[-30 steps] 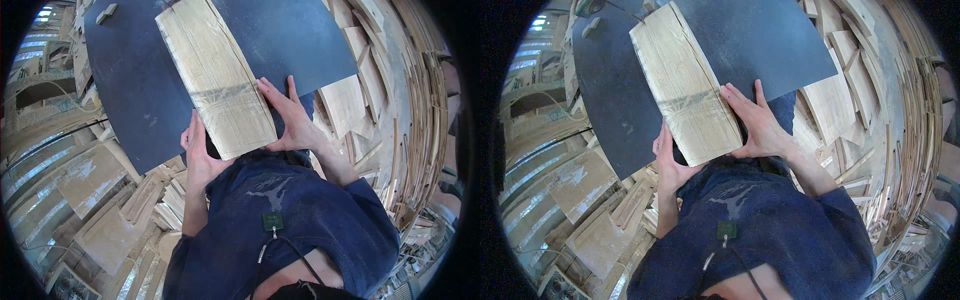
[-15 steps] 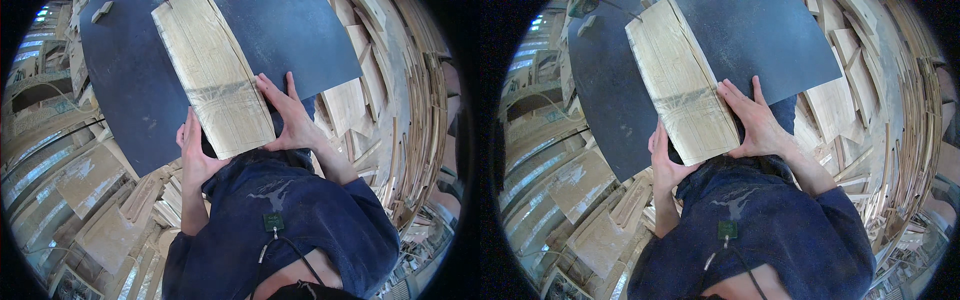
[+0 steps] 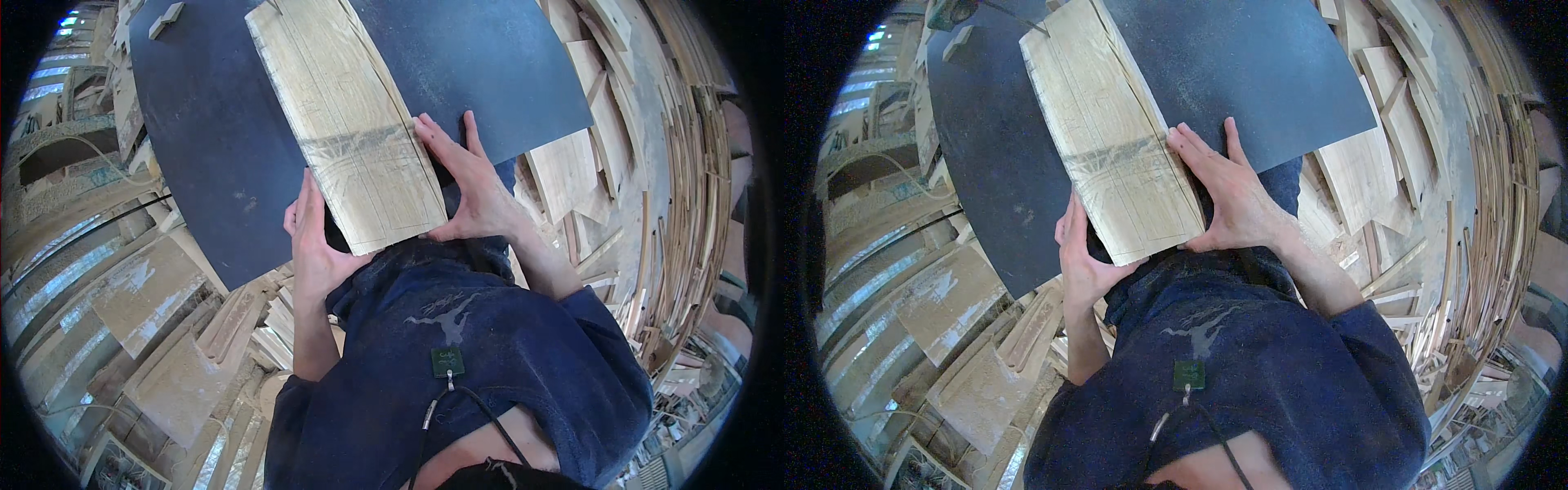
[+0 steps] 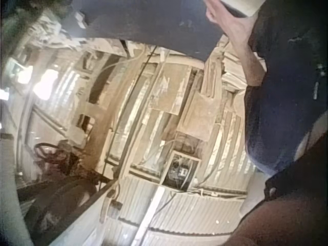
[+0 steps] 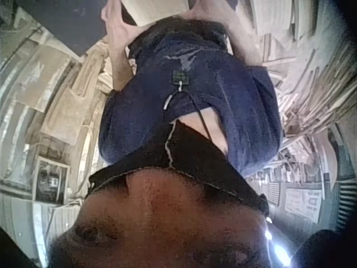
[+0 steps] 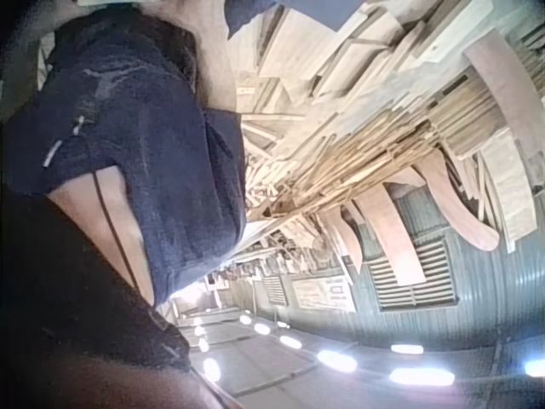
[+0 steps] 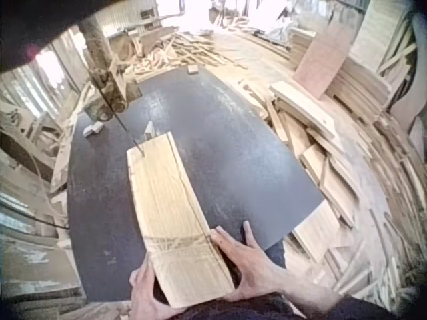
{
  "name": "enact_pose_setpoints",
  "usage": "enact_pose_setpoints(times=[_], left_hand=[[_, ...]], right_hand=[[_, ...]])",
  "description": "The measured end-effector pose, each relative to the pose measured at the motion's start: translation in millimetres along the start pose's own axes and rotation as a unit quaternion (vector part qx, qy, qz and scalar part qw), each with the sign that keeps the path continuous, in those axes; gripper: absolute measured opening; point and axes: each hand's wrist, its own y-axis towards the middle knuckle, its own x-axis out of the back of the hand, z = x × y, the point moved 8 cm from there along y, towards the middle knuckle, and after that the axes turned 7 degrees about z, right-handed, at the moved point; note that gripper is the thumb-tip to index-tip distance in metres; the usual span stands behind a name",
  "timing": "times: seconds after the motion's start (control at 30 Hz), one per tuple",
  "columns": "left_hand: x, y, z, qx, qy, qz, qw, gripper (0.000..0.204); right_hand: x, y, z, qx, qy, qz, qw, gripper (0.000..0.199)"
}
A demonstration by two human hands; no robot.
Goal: Cutting curved shapes out of a wooden block using a band saw.
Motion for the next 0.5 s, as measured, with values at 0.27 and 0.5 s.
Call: enact_pose_setpoints(times=[0.27,0.5], left_hand=[[1.9,2.0,3.2,-0.004,0.009,-0.009,1.0,0.133],[2.4,10.3,1.2,0.001,-0.002,-0.011,1.0,0.136]], right_hand=[[0.3,5.8,-4.4,0.005,0.004,-0.008,1.0,0.139],[3.8,10.1,-9.1,0.005,-0.001,-0.015,1.0,0.137]])
